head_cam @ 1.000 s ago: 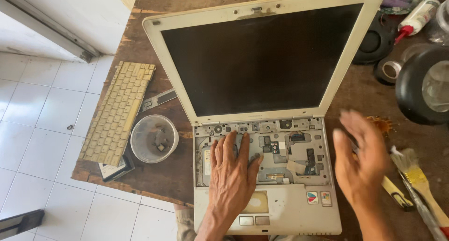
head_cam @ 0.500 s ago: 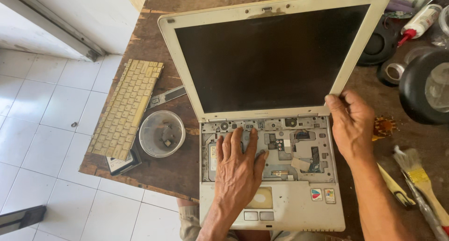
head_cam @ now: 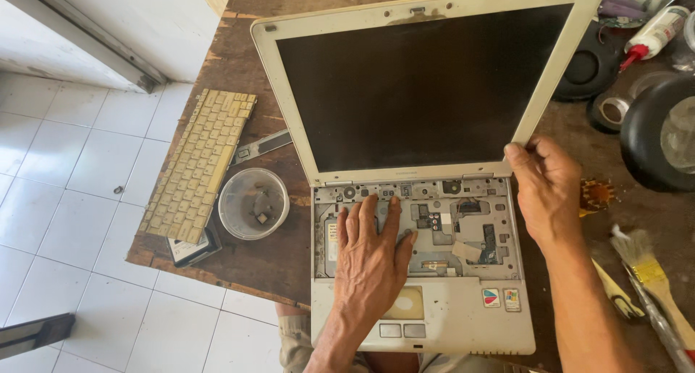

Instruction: The person uses a screwdriver to remove screws from the top edge of a white laptop keyboard. After removing the screws, the person lifts the keyboard off the laptop chassis and places it on the table to the left.

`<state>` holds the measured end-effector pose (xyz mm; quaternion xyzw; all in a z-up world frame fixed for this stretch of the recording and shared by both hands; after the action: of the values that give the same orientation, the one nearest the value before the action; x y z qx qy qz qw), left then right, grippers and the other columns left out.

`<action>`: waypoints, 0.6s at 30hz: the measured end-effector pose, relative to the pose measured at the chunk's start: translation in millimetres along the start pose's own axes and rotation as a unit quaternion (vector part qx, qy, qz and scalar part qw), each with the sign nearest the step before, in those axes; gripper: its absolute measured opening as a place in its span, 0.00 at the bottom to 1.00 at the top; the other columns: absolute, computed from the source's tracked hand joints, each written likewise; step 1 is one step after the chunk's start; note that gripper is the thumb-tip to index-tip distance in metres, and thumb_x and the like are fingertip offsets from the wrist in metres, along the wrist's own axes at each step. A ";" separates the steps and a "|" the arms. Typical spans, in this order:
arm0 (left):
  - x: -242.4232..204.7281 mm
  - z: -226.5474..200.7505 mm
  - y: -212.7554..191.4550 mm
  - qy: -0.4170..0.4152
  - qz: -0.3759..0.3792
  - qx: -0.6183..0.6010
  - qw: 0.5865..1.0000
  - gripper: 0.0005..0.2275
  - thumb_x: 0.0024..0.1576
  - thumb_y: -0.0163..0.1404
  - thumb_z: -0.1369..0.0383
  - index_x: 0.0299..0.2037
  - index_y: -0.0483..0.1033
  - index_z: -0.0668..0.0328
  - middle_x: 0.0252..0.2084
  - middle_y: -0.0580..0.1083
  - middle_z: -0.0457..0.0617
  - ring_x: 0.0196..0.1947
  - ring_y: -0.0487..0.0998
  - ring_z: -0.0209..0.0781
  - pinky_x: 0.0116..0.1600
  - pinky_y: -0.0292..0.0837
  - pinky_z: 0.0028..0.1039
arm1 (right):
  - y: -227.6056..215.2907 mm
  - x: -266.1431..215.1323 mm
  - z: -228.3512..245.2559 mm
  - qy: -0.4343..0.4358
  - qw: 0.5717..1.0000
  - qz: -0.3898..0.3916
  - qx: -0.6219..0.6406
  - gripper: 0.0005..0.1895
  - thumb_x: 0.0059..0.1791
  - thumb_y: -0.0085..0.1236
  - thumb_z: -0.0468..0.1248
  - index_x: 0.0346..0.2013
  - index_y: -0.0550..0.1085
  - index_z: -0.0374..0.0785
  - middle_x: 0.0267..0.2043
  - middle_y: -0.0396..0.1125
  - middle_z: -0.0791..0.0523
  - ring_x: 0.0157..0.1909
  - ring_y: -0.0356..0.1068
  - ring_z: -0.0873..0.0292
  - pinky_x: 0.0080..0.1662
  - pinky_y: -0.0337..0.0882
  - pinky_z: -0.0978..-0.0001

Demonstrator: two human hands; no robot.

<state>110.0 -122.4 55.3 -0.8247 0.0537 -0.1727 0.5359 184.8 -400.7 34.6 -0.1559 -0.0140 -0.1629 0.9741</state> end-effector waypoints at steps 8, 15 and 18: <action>-1.0 -0.4 -6.5 -0.011 -0.003 -0.020 1.000 0.24 0.74 0.42 0.55 0.74 0.69 0.64 0.72 0.64 0.68 0.71 0.65 0.72 0.76 0.55 0.66 | 6.0 -45.9 46.0 -0.157 0.981 -0.014 -0.116 0.20 0.62 0.60 0.29 0.68 0.70 0.25 0.61 0.71 0.40 0.62 0.75 0.44 0.62 0.78 0.54; -4.3 2.0 -10.2 -0.019 -0.027 -0.044 0.998 0.24 0.73 0.46 0.58 0.71 0.70 0.70 0.69 0.65 0.71 0.69 0.66 0.74 0.75 0.58 0.65 | 23.4 -59.2 33.2 -0.200 0.918 0.024 -0.341 0.35 0.47 0.81 0.44 0.59 0.76 0.23 0.63 0.69 0.38 0.67 0.69 0.36 0.67 0.72 0.45; -5.6 3.8 -4.9 -0.028 -0.016 -0.046 0.998 0.24 0.73 0.44 0.58 0.72 0.69 0.69 0.72 0.65 0.71 0.74 0.64 0.72 0.79 0.54 0.65 | 20.6 -55.4 14.2 -0.156 0.904 0.018 -0.398 0.37 0.48 0.79 0.53 0.59 0.78 0.28 0.64 0.70 0.40 0.64 0.74 0.38 0.54 0.80 0.43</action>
<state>105.6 -115.5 57.0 -0.8536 0.0335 -0.1552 0.4961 139.3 -360.5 37.7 -0.5544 -0.0971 -0.1114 0.8190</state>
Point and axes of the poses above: each hand's wrist, its own x-axis towards the middle knuckle, its own y-axis out of the palm, z = x × y, the point moved 9 cm from there along x, towards the middle knuckle
